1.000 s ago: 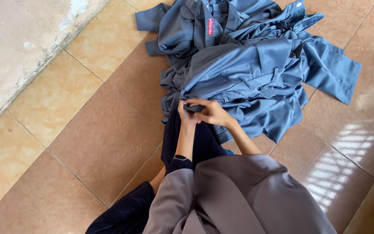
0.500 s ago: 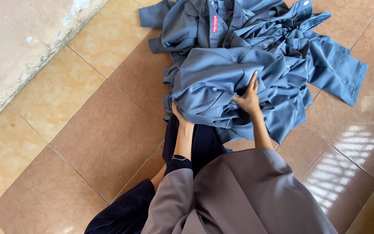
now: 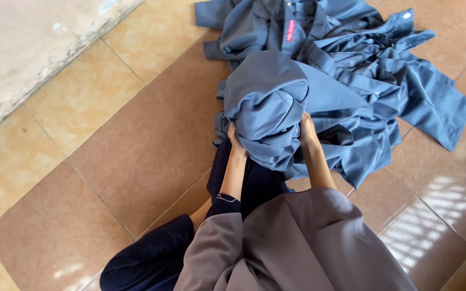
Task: Folding blue trousers neatly on the floor.
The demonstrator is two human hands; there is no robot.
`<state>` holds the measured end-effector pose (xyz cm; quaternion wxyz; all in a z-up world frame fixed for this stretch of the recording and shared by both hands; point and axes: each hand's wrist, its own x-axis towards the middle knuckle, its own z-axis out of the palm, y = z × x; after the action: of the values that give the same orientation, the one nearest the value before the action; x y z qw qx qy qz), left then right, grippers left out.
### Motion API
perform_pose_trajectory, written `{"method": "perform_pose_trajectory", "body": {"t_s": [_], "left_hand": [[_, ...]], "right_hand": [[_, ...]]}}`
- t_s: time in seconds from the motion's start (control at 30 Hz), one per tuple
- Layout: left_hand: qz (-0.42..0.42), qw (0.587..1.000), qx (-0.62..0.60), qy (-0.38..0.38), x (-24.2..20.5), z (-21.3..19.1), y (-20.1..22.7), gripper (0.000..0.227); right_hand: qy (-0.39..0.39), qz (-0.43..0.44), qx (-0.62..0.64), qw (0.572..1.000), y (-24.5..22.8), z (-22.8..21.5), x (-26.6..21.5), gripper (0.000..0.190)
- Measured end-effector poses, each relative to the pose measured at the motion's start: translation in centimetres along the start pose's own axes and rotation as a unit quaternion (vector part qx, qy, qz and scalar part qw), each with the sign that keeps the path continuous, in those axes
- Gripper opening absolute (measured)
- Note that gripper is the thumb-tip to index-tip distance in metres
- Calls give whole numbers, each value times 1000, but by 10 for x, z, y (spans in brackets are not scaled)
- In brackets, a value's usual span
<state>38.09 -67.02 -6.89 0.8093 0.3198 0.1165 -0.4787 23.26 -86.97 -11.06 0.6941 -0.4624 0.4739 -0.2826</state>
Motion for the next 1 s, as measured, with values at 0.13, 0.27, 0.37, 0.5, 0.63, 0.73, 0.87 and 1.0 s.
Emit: {"method": "perform_pose_trajectory", "body": {"t_s": [0.13,0.27,0.37,0.5,0.63,0.73,0.87,1.0], "left_hand": [[37,999,-5,38,-20,-5,38,76],[89,992,-21,88,-51,-22,92,78],[137,981,-37,129,-84,-38,138,80],[195,961,-66,186,-125,-76,185,82],[249,930,-101,251,-155,-143,210,85],[283,902,-126,300,-178,-200,225,87],[312,869,-151,354,-210,-260,229,89],[327,842,-160,397,-251,-282,235,92]], "right_hand": [[-30,12,36,999,-17,76,-24,29],[-121,-20,23,992,-20,149,-43,22],[-204,-47,17,978,-19,210,-63,18],[-318,-83,14,944,-13,284,-104,15],[-418,-88,7,904,-1,343,-151,18],[-494,-96,13,864,11,377,-190,22],[-562,-136,-13,816,31,411,-236,25],[-515,-245,-182,801,23,415,-282,21]]}}
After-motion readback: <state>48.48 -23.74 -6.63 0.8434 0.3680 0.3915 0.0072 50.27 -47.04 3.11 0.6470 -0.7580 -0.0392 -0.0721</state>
